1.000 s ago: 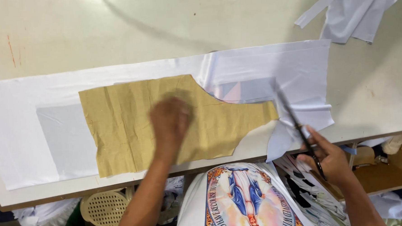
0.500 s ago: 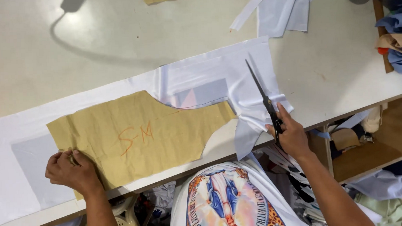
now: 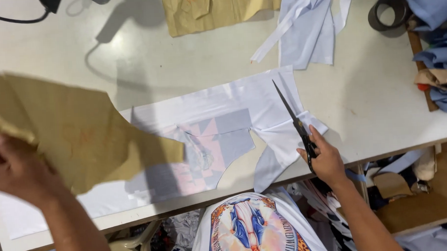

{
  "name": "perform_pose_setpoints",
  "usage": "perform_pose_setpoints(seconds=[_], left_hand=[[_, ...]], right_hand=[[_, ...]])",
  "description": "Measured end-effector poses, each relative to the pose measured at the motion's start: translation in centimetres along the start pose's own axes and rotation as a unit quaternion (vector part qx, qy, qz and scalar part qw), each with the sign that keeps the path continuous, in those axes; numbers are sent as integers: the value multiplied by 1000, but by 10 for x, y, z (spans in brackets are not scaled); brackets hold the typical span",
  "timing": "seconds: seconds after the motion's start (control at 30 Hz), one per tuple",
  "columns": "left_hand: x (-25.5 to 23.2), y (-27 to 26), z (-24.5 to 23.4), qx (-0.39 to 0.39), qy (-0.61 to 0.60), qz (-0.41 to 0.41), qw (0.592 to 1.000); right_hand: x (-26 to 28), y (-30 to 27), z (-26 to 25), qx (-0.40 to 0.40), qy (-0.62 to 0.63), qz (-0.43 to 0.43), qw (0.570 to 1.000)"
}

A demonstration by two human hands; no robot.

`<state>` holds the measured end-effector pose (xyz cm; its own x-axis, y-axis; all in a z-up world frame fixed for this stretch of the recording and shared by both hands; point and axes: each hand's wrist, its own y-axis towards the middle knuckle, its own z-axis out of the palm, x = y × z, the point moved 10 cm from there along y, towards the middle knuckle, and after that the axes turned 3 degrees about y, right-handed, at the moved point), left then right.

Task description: The person places a paper pattern on a white fabric and cuts the fabric with scissors. They then fold the cut fabric, tie a knot in a strip, and handle paper patterns and other fabric pieces on the table.

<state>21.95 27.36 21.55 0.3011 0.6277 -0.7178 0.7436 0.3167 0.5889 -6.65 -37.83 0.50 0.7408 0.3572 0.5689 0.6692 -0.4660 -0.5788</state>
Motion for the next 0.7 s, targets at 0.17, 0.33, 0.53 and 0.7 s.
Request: perform_pose_setpoints(seconds=[0.17, 0.33, 0.53, 0.7], left_hand=[[-145, 5, 161, 92, -101, 93, 986], [-173, -41, 343, 244, -101, 86, 961], [-158, -117, 473, 366, -69, 22, 928], [-148, -154, 512, 414, -99, -40, 904]], right_hand=[[-4, 4, -1, 4, 21, -7, 1000], [-17, 5, -2, -2, 17, -12, 1000], [-8, -7, -18, 21, 3, 17, 1000], [-22, -6, -9, 104, 134, 22, 985]])
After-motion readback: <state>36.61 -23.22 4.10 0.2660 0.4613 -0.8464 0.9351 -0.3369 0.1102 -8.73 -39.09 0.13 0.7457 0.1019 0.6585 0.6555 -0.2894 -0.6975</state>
